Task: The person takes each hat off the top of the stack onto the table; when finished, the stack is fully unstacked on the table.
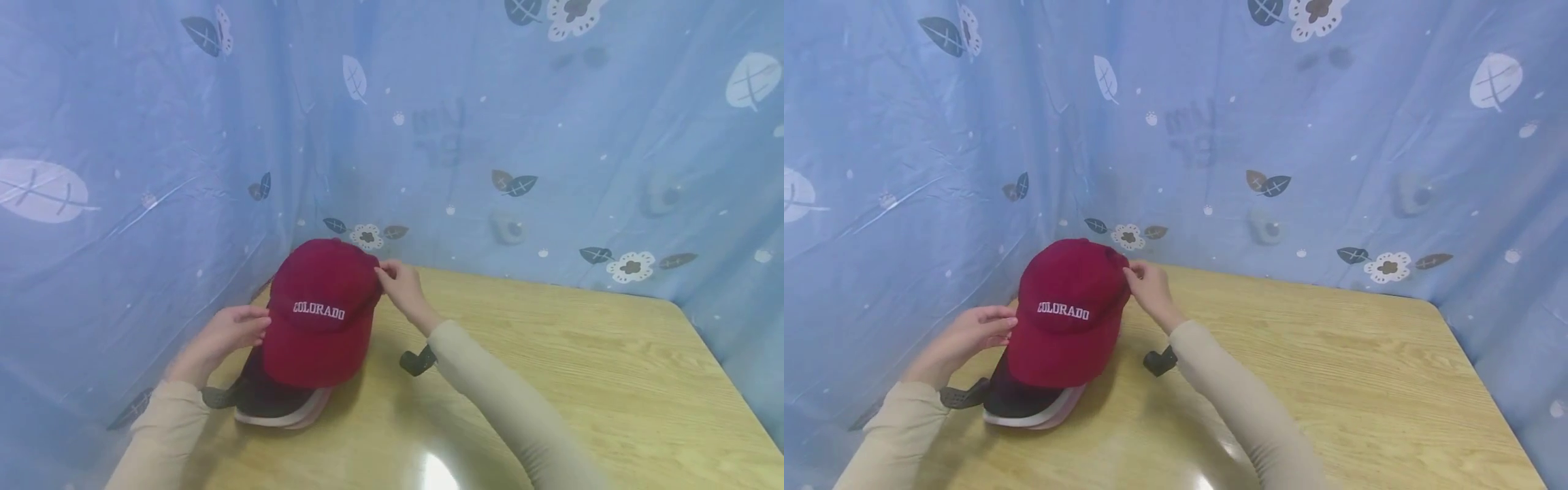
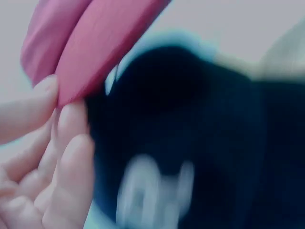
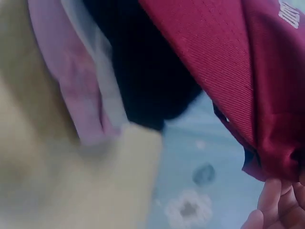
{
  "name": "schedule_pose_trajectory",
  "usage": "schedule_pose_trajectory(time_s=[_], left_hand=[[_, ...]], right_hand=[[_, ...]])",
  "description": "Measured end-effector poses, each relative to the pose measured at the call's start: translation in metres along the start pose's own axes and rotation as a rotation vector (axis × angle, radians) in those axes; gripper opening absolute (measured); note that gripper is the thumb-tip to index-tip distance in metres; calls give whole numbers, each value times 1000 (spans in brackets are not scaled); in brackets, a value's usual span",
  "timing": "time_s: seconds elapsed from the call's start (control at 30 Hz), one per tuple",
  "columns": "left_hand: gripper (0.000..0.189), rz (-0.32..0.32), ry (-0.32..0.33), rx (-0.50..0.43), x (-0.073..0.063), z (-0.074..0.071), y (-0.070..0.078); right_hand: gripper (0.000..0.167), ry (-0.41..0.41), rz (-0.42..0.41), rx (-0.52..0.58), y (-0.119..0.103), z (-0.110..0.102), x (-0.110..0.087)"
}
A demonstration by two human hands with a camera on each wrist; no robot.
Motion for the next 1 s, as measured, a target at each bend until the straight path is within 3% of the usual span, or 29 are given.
schedule_pose_trajectory(time_s=[0.17,0.33,0.5,0.63,0.77,0.9,1.0], left_hand=[[42,14,0,-54,9,56,40],[33,-59,-60,-144,19,132,64],[30,-131,-175,-241,25,215,81],[26,-193,-250,-291,24,287,81],[22,-222,-286,-278,16,344,72],[15,-240,-286,-253,8,382,58],[8,-261,-256,-239,7,397,48]], right_hand=[[23,61,-3,-78,1,-63,9],[28,119,28,-129,15,-141,4],[24,140,39,-135,32,-220,-13],[18,152,57,-194,49,-281,-39],[20,153,101,-305,79,-328,-65],[21,126,179,-330,113,-352,-87],[30,85,250,-348,137,-358,-96]])
Point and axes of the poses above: each hand's wrist, its own x-axis towards the middle knuckle, its own z-axis out of the palm, y = z × x, the point moved 10 cm from there along x, towards the middle knuckle, and after that the axes turned 7 degrees about y, right-handed, at the moved point
